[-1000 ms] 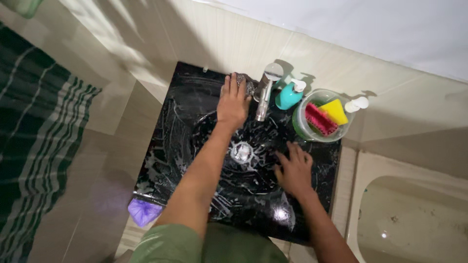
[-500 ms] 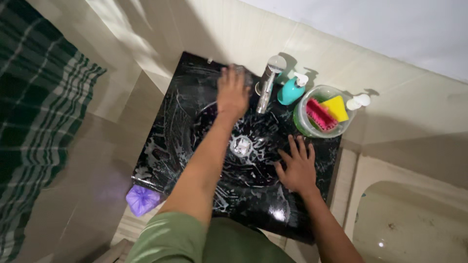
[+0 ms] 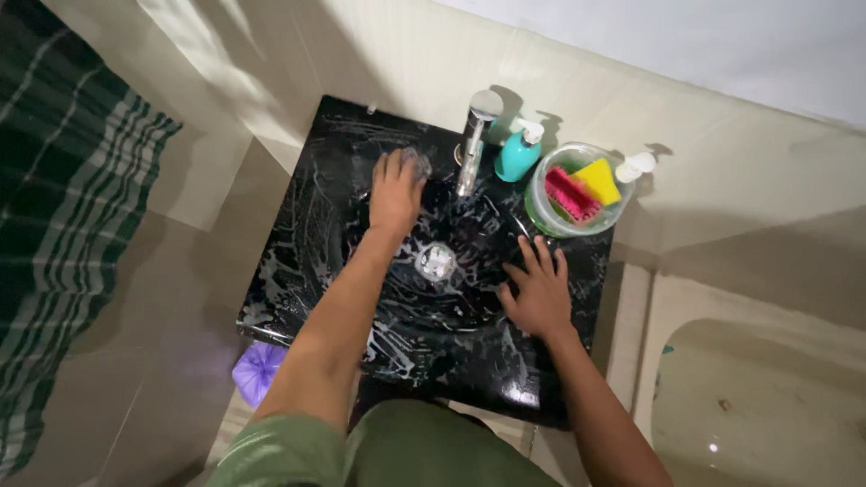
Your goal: The person cleans a black bathroom sink with soap and a cloth, then rinses the faucet and basin with water.
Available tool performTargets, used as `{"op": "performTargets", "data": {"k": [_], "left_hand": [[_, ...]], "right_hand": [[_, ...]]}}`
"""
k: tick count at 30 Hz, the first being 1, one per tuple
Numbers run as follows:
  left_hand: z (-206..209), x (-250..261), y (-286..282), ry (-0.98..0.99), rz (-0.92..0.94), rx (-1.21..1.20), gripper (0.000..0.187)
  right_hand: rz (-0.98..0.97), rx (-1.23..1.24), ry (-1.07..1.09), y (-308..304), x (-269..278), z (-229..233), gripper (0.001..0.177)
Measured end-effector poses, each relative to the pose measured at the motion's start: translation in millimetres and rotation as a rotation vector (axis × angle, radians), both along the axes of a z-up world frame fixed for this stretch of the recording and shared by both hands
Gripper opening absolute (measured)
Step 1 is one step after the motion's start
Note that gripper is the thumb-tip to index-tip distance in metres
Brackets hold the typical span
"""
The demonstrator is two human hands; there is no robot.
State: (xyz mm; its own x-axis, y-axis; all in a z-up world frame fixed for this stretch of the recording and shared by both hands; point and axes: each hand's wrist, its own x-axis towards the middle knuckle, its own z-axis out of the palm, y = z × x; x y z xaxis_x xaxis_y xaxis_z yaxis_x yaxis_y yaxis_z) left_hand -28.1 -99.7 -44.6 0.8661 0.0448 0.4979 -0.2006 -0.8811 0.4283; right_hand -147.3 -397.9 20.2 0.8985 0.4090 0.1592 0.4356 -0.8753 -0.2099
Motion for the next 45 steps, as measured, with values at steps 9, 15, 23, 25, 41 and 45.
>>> {"op": "performTargets", "data": {"k": [9, 15, 23, 25, 41, 45], "left_hand": [[53, 28, -90, -0.027, -0.105, -0.841, 0.046], [97, -39, -99, -0.154, -0.183, -0.34, 0.042], [99, -8, -85, -0.108, -0.232, -0.538, 0.043], [97, -7, -82, -0.094, -0.232, -0.548, 0.047], [70, 1, -53, 0.033, -0.204, -0.955, 0.031], [67, 23, -46, 0.337, -0.184, -1.122, 0.034]], "right_hand": [[-0.004, 0.004, -0.037, -3, -4, -6, 0.037], [-0.007, 0.087, -0.069, -2, -4, -10, 0.033], [0.008, 0.977, 0.041, 56, 39, 5, 0.042], [-0.141, 1.029, 0.099, 75, 71, 20, 0.043], [-0.208, 1.014, 0.169, 116, 125, 38, 0.035], [-0.199, 0.839, -0.038, 110, 129, 45, 0.032]]}}
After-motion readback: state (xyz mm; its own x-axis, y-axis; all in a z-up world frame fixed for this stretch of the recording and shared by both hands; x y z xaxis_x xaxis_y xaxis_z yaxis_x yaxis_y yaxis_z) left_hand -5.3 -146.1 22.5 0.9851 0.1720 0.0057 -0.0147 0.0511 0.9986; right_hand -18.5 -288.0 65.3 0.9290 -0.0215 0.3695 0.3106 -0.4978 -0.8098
